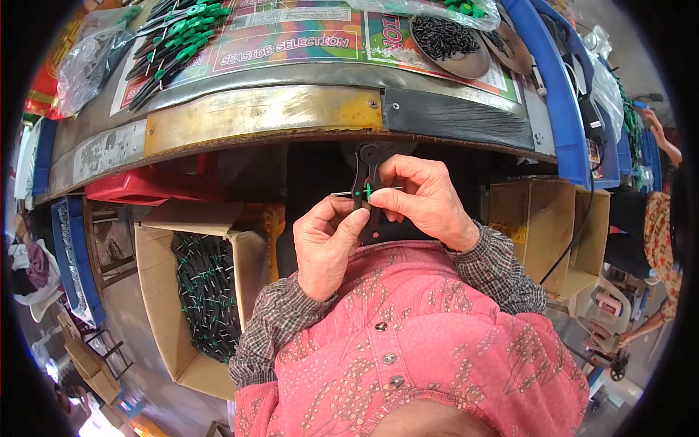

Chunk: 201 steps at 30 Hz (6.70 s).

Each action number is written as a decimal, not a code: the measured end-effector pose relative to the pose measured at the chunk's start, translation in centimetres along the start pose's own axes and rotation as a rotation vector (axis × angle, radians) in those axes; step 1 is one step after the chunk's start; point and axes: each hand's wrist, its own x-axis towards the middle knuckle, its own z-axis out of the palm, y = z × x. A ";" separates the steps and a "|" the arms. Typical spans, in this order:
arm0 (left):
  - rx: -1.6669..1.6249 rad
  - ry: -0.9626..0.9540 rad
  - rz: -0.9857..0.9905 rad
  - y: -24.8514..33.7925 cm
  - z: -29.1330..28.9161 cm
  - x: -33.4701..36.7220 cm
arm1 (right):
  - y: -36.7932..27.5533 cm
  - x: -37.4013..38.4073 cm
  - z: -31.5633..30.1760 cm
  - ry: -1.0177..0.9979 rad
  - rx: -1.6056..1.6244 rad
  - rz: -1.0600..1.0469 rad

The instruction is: The person assembles plastic clamp mechanisms by hand, fitting green plastic components and metal pins into black plastic pieces.

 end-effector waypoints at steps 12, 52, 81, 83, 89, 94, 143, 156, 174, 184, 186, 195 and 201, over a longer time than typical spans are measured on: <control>0.005 -0.024 -0.030 0.4 -0.1 0.0 | 0.1 0.2 -0.4 -0.035 0.051 -0.005; 0.054 -0.061 0.001 -0.4 0.1 0.2 | 0.1 0.3 0.7 0.030 -0.251 -0.034; 0.012 -0.085 -0.007 -0.1 0.1 0.2 | -0.5 0.5 0.4 -0.061 -0.041 0.036; 0.020 -0.080 -0.009 -0.1 0.1 0.2 | -0.1 0.6 1.1 -0.003 0.044 0.016; 0.035 -0.101 0.015 -0.2 0.1 0.2 | 0.0 0.5 0.4 -0.001 -0.047 0.025; 0.047 -0.098 0.016 -0.2 0.0 0.2 | 0.2 0.5 0.9 -0.008 0.133 -0.022; -0.009 -0.035 0.058 0.6 -0.2 -0.1 | 0.0 -0.1 0.9 -0.035 -0.054 -0.037; -0.038 -0.017 0.043 0.5 -0.2 0.1 | -1.0 0.2 1.4 0.016 -0.088 -0.129; -0.015 -0.020 0.064 0.3 -0.2 0.0 | 0.1 0.5 0.5 0.022 -0.304 -0.162; -0.028 -0.016 0.062 0.4 -0.1 0.0 | 0.5 0.7 0.2 -0.018 -0.355 -0.237; -0.076 -0.025 0.050 0.2 -0.2 0.1 | -0.5 0.5 1.0 0.019 -0.239 -0.265; -0.071 -0.020 0.039 0.2 -0.2 0.2 | -0.3 0.6 0.5 -0.006 -0.272 -0.274; -0.004 -0.012 0.061 0.4 0.0 0.0 | 0.7 0.7 -0.3 -0.019 -0.314 -0.182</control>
